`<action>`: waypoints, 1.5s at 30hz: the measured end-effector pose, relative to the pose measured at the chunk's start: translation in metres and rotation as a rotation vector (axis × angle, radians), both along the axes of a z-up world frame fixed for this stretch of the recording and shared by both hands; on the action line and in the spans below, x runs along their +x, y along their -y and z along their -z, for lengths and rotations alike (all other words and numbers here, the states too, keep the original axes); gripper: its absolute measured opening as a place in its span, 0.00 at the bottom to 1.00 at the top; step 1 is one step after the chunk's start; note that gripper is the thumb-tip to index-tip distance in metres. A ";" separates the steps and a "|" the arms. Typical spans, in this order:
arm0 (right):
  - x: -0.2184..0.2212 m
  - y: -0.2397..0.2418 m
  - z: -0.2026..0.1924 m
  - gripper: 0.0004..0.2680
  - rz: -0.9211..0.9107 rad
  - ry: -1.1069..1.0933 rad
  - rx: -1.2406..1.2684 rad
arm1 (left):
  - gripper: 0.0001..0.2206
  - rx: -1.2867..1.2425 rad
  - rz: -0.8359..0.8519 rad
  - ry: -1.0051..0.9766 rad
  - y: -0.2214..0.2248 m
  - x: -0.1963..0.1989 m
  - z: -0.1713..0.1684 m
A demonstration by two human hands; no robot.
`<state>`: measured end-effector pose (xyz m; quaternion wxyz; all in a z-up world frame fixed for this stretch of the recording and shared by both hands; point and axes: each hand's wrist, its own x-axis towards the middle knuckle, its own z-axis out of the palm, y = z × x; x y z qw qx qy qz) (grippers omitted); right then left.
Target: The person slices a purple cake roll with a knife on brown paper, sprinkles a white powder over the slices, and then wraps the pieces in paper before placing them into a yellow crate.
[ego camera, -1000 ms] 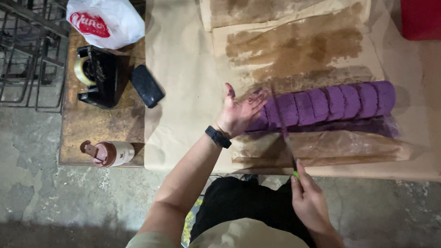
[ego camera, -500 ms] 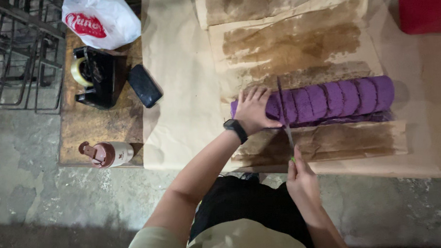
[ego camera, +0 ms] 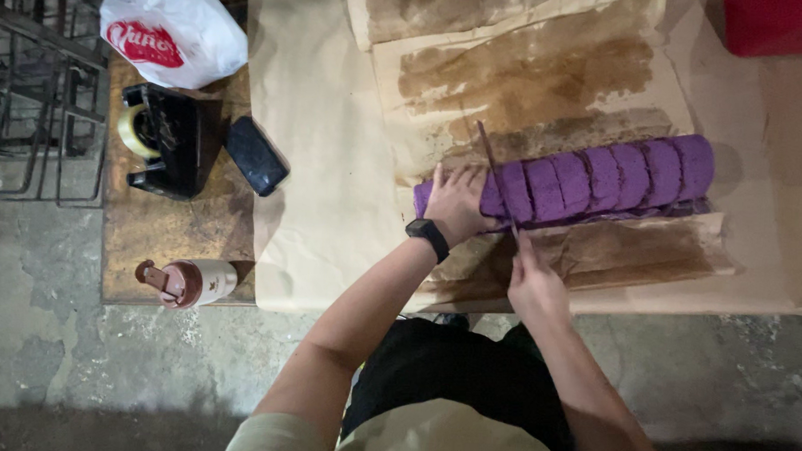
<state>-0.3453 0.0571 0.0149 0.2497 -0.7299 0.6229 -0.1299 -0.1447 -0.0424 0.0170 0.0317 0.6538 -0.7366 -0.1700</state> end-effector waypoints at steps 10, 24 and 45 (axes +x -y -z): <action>-0.021 -0.034 0.039 0.20 -0.047 0.035 -0.108 | 0.45 0.019 -0.005 0.068 -0.003 -0.003 -0.006; -0.025 -0.050 0.052 0.21 -0.027 -0.049 0.162 | 0.45 0.013 0.012 0.121 0.000 -0.003 -0.007; 0.015 -0.102 -0.015 0.23 -0.105 0.136 0.032 | 0.59 0.104 -0.010 -0.218 -0.034 0.111 0.002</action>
